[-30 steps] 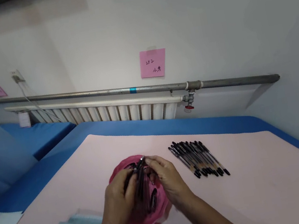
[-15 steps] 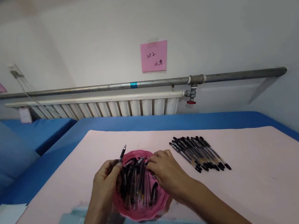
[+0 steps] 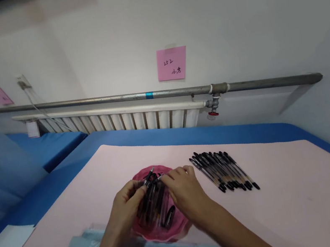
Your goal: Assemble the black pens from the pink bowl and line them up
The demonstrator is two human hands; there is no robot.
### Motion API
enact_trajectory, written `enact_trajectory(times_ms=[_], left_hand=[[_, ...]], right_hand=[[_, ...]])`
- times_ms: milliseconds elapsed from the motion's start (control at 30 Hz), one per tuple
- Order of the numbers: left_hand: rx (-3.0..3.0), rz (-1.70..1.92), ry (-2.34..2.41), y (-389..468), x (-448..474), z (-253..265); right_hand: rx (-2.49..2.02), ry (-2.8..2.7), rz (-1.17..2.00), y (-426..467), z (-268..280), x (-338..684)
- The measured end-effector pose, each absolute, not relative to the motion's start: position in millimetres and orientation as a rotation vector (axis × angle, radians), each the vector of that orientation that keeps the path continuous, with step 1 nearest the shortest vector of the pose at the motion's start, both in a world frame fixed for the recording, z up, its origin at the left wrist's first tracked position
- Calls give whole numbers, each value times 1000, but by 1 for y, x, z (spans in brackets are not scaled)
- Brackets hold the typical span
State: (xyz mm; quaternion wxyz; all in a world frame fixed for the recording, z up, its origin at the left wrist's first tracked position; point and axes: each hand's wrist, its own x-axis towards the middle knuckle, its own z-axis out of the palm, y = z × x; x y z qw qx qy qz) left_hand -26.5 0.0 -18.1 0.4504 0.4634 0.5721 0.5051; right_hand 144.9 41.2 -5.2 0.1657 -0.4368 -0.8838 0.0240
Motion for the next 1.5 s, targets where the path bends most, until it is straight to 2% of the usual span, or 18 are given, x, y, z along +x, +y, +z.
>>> enact_trajectory(times_ms=[133,833,1133,1233,1333,1433,1500], left_hand=[[1208,1172,1392,-2,-27,-14],[1420,1001,1436,-5,-25,-10],[1120,1161,1317,-3,-23,-13],[904,1248,1232,-3,-21,-10],[676,1363,1051,-4,-18,-7],[507,1437,875,-6,-11,-6],[444,1457,819,-8,-3,-8]], right_hand=[[-1133,-2187,264,49,-3,154],[-775,-2275,-71,52,-7,161],[-786,-2210,57,42,-13,152],[-992,-2018,235,39,-6,148],[-1119,-1945,720,29,1,138],[-985,-1753,1225,13,-2,123],[-924,-1561,1380,4,-7,114]])
